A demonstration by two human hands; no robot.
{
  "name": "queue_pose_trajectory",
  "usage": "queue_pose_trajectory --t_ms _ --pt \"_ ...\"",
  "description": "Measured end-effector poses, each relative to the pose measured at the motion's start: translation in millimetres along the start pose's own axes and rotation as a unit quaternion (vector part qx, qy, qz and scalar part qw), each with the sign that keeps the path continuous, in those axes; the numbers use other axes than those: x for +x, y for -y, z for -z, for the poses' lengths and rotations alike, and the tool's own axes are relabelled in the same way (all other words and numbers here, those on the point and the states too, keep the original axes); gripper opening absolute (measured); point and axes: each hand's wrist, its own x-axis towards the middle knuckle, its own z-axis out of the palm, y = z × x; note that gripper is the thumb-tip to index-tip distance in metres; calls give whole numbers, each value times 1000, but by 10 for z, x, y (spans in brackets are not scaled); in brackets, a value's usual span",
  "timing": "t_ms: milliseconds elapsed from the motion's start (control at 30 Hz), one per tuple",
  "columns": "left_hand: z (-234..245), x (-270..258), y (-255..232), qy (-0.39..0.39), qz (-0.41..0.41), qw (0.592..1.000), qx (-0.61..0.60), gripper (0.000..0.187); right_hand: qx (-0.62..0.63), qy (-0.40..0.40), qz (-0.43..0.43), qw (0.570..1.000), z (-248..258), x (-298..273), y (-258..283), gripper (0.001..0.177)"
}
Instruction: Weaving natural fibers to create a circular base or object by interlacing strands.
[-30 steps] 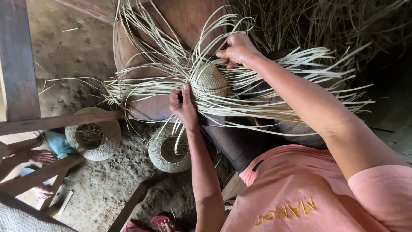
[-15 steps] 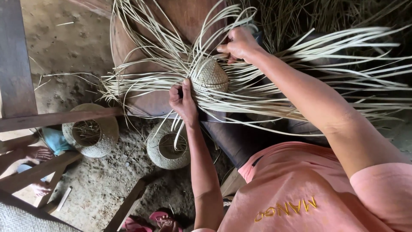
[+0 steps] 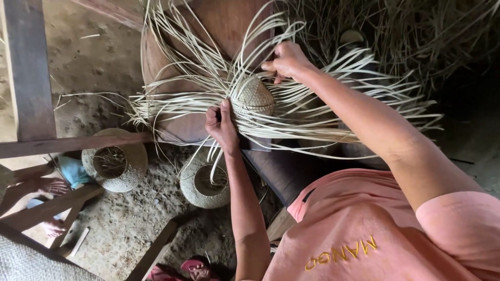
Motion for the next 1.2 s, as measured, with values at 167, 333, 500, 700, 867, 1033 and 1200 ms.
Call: queue_pose_trajectory --t_ms 167,333,500,700,867,1033,1200 --pt "-9 -7 -28 -7 12 1000 4 21 -18 9 -18 1000 41 -33 34 15" --pt "-53 -123 49 -69 67 995 -14 26 103 13 49 993 24 216 -469 52" --pt "-203 -163 187 -66 53 996 41 23 85 2 52 995 186 109 -488 43" --pt "-468 -382 259 -80 80 992 47 24 136 22 34 990 361 150 -761 31" --pt "-378 -612 969 -43 82 989 118 27 137 24 -13 990 564 185 -1024 28" --pt "-617 -802 1065 -27 119 980 159 30 108 29 -28 993 741 306 -1348 29" --pt "-655 -863 1328 14 99 967 236 31 58 38 -24 997 850 377 -1520 38"
